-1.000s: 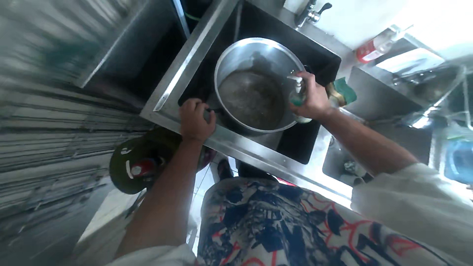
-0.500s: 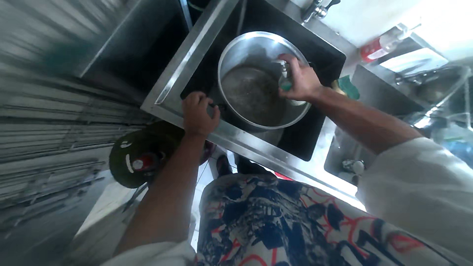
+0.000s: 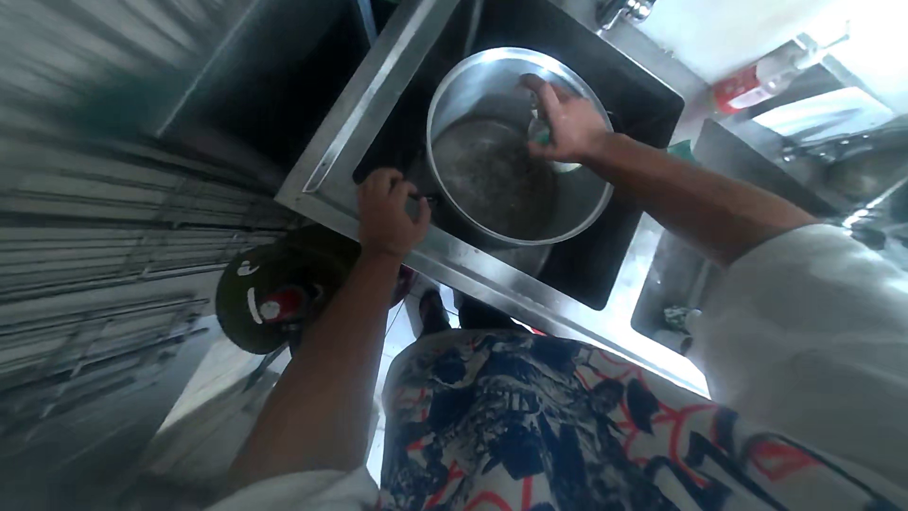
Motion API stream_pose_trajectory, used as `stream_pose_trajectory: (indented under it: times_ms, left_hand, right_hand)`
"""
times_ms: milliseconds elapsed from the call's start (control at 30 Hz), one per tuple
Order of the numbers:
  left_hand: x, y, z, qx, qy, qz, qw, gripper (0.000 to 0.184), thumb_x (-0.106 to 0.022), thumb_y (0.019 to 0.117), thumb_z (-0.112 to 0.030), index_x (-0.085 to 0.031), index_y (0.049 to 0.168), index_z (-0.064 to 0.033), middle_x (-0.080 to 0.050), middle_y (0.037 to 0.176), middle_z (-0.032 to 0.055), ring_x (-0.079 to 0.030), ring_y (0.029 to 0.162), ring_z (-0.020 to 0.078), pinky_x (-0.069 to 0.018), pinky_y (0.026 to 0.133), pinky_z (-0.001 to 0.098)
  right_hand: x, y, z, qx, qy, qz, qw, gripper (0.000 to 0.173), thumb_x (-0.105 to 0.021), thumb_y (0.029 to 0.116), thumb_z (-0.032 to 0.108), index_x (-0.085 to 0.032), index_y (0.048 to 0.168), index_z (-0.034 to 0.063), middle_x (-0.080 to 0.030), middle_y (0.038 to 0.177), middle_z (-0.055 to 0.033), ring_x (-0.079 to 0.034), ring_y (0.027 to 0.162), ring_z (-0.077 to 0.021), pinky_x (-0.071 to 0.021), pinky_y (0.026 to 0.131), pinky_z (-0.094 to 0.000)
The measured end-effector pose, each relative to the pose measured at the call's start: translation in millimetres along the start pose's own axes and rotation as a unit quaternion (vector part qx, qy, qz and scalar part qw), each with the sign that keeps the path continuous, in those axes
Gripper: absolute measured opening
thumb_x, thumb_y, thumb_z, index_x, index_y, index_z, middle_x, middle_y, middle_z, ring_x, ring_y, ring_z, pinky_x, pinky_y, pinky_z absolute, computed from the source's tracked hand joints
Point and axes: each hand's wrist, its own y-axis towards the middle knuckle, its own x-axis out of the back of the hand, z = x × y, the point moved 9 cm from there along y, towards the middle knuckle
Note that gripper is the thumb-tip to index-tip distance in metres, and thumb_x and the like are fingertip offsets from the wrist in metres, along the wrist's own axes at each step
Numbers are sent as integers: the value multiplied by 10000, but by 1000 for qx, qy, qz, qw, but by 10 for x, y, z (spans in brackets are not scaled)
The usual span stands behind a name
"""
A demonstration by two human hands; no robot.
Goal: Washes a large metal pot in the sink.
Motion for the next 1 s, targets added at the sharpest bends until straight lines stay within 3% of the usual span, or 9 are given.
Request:
stream_pose_trajectory:
  times_ms: [133,267,500,633,733,833,900,1000]
  left_hand:
    - [4,-11,2,3,4,4,1000,314,-619,930,-282,-729,1039,-8,-621,1288,245,-541,1278,446,-393,1095,585]
    - [-5,-2,-3,10,5,16,1000,324,-618,934,-281,-724,1056,-1,-613,1297,256,-527,1292,460,-376,1110,593]
    - [5,3,-9,6,8,7,1000,319,-607,927,-284,-722,1032,-5,-615,1290,249,-535,1275,453,-384,1098,580]
    - [0,20,-15,11,6,16,1000,307,-622,930,-271,-726,1038,-3,-607,1307,253,-523,1293,460,-380,1103,590]
    - [-4,21,-27,14,8,29,999,320,-628,936,-281,-723,1057,0,-604,1313,258,-510,1315,457,-367,1117,594]
    - [14,0,-33,4,9,17,1000,340,-623,933,-296,-717,1053,7,-606,1302,261,-524,1293,460,-377,1111,595]
    - [15,-8,-35,-4,12,9,1000,357,-606,936,-303,-714,1059,14,-607,1298,264,-529,1285,466,-387,1097,608]
    - [-13,-2,-36,-3,12,17,1000,357,-613,929,-270,-708,1083,37,-581,1332,283,-506,1303,486,-376,1113,617]
  right_hand:
    - [42,141,-92,-36,-12,3,999,1099,-856,780,290,-191,1643,146,-584,1349,-249,-636,1144,-474,-533,888,-651]
    - [96,186,-33,-26,-19,-10,999,1083,-882,715,260,-274,1598,107,-610,1315,-250,-641,1137,-478,-531,874,-654]
    - [135,251,-134,-40,-32,-8,999,996,-894,699,233,-370,1532,79,-619,1304,-253,-641,1147,-477,-525,900,-652]
    - [213,184,-359,-84,-30,4,996,983,-909,714,198,-355,1515,68,-602,1333,-277,-629,1166,-504,-511,928,-670]
    - [297,32,-533,-114,-9,-13,993,1038,-881,757,204,-264,1588,123,-567,1395,-264,-615,1187,-511,-511,921,-682]
    - [602,-298,-959,-171,40,-133,975,1080,-825,803,279,-160,1640,125,-585,1392,-229,-646,1170,-436,-542,951,-614]
    - [884,-649,-1444,-213,66,-267,938,1129,-814,807,343,-103,1634,52,-593,1379,-215,-689,1100,-315,-586,936,-478]
    - [1241,-1278,-2176,-265,72,-430,860,1189,-855,779,325,-91,1616,-35,-431,1541,-266,-658,1165,-271,-573,958,-371]
